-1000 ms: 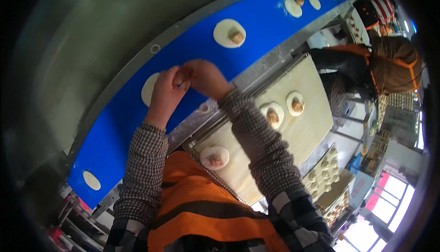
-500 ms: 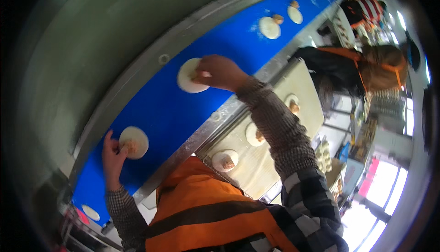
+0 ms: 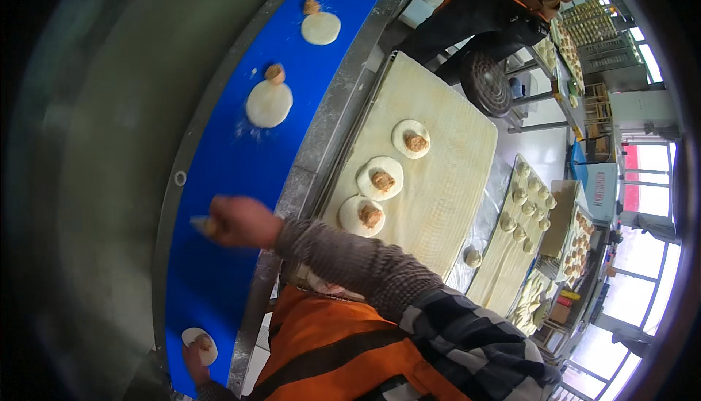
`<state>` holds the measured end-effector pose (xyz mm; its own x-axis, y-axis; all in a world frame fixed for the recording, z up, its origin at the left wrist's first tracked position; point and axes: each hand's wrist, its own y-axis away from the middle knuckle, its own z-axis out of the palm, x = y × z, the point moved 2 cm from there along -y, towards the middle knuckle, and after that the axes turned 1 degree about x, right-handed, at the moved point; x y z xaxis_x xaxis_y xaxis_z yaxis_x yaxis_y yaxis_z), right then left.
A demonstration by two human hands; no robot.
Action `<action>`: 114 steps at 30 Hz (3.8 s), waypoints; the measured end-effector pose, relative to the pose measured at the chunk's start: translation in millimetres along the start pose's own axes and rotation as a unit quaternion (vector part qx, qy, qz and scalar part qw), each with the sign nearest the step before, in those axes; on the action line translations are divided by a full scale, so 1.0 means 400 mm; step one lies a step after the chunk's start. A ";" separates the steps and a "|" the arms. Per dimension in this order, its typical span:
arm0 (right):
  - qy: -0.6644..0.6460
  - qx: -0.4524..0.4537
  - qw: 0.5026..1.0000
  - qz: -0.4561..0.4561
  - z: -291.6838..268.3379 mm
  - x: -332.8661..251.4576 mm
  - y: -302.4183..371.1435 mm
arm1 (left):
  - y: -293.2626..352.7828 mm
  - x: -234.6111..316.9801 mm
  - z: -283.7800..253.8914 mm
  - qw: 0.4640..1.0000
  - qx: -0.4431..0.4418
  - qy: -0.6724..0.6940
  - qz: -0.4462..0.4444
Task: The person places filling onto flattened dough discs, folds the dough around the filling, and seals each bun by hand. The finished buns are placed on a tray and a conveyor belt in a commercial kitchen.
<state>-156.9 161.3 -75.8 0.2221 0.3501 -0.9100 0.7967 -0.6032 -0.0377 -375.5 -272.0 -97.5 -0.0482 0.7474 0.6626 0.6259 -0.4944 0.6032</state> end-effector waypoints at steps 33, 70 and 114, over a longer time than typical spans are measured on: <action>0.030 -0.035 0.998 -0.035 -0.208 0.114 -0.152 | -0.117 0.451 0.349 0.908 0.126 -0.182 0.356; 0.093 0.408 0.806 0.418 -0.990 0.470 0.690 | -0.161 1.124 1.412 0.868 -0.424 -0.074 0.249; -0.266 0.340 0.875 0.219 -0.368 -0.024 0.536 | 0.045 0.869 0.958 0.781 -0.586 0.022 0.215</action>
<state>94.5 134.0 -14.3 -0.0149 -0.2955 -0.9552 0.1407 -0.9464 0.2906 -82.5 149.0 -26.5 -0.0727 0.3979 0.9145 -0.5491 -0.7814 0.2964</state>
